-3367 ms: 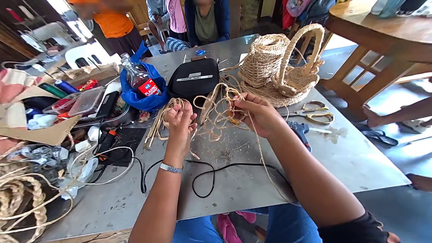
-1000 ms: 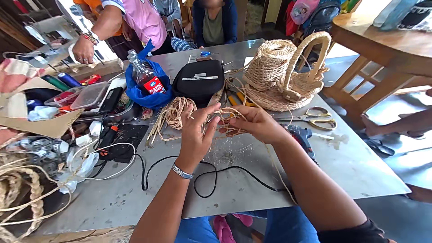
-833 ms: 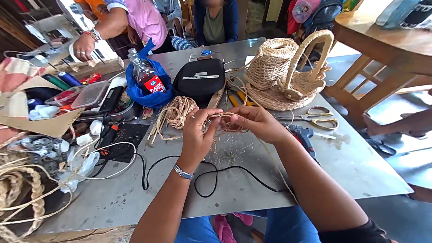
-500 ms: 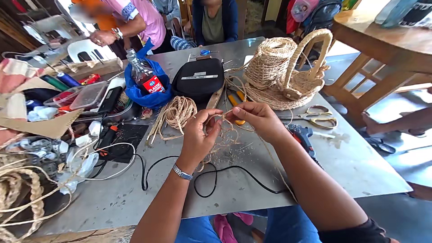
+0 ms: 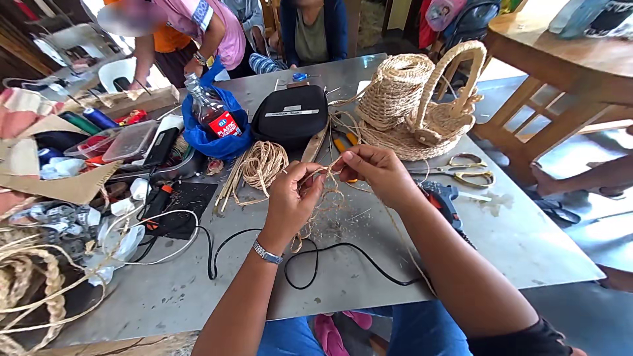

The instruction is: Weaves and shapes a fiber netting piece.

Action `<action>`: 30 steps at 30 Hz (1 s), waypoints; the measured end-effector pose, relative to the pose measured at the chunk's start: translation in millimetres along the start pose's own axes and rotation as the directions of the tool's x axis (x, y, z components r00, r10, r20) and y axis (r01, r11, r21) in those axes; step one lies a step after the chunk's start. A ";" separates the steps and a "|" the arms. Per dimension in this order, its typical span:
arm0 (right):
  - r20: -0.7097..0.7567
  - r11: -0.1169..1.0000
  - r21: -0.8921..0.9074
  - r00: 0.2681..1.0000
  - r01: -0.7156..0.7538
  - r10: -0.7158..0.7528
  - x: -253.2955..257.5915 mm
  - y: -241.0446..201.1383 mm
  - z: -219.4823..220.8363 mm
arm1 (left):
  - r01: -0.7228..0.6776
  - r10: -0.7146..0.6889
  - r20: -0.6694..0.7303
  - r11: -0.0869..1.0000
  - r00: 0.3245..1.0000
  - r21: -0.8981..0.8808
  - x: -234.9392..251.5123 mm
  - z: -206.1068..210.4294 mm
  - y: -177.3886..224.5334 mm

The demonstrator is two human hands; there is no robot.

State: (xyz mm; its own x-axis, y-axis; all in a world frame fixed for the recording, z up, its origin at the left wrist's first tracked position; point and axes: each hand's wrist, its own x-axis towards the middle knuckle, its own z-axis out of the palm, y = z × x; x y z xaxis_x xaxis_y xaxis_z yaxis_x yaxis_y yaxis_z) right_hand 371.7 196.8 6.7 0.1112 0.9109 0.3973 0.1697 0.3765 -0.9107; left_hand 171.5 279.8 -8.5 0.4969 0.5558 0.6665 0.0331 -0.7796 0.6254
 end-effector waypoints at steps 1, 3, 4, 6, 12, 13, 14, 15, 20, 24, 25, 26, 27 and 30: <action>0.009 1.000 0.009 1.000 -0.007 0.007 -0.2 -0.9 -0.5 | -0.006 0.006 -0.005 1.000 1.000 -0.001 -0.2 -0.4 -0.1; 0.025 1.000 0.022 1.000 -0.019 0.019 -0.5 -2.3 -1.1 | -0.031 0.031 -0.019 0.999 0.999 -0.008 0.1 -1.8 -0.9; 0.029 0.999 0.022 0.999 -0.023 0.022 -0.5 -2.6 -1.0 | -0.046 0.046 -0.032 0.999 0.998 -0.008 0.3 -2.0 -1.4; 0.038 0.999 0.013 0.999 -0.030 0.029 -0.3 -2.6 -0.4 | -0.051 0.051 -0.053 0.999 0.997 0.005 0.7 -2.2 -1.2; 0.031 0.989 0.073 0.991 -0.132 0.130 -0.2 -3.3 1.1 | -0.071 0.078 -0.061 0.992 0.995 0.101 1.2 -1.7 -0.9; 0.054 0.984 0.086 0.987 -0.156 0.152 0.1 -3.2 1.6 | -0.079 0.088 -0.063 0.986 0.994 0.144 0.6 -0.6 -0.9; 0.085 0.981 0.087 0.983 -0.171 0.164 0.1 -3.4 2.3 | -0.091 0.105 -0.066 0.978 0.992 0.190 0.1 0.7 -1.6; 0.104 0.982 0.078 0.981 -0.174 0.166 0.0 -3.9 3.8 | -0.098 0.117 -0.069 0.968 0.991 0.229 -0.7 1.8 -2.0; 0.116 0.991 0.036 0.985 -0.131 0.126 0.4 -2.2 5.5 | -0.041 0.052 -0.063 0.986 0.997 0.165 -2.9 2.5 -1.1; 0.137 0.964 0.200 0.979 -0.177 0.152 1.9 1.8 0.7 | 0.146 -0.145 0.018 0.974 0.989 -0.173 -1.3 -2.0 3.1; 0.142 0.961 0.213 0.978 -0.178 0.150 2.5 2.5 0.4 | 0.176 -0.172 0.036 0.961 0.984 -0.215 -0.8 -3.1 3.9; 0.146 0.960 0.220 0.978 -0.176 0.146 2.8 2.9 0.4 | 0.190 -0.184 0.047 0.952 0.982 -0.238 -0.3 -4.1 4.0; 0.151 0.958 0.226 0.978 -0.174 0.142 3.1 3.2 0.4 | 0.195 -0.188 0.050 0.948 0.981 -0.252 0.2 -4.6 3.9; 0.146 0.953 0.245 0.978 -0.180 0.147 3.6 3.0 0.8 | 0.204 -0.197 0.055 0.941 0.979 -0.270 1.0 -5.2 3.1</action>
State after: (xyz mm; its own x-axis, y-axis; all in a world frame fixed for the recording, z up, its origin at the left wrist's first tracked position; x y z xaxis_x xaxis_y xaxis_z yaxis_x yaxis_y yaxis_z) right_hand 371.8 201.4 5.3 -0.0088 0.9712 0.2382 -0.0978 0.2362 -0.9668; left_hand 167.6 279.5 -3.8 0.5273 0.6817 0.5072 -0.1019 -0.5419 0.8342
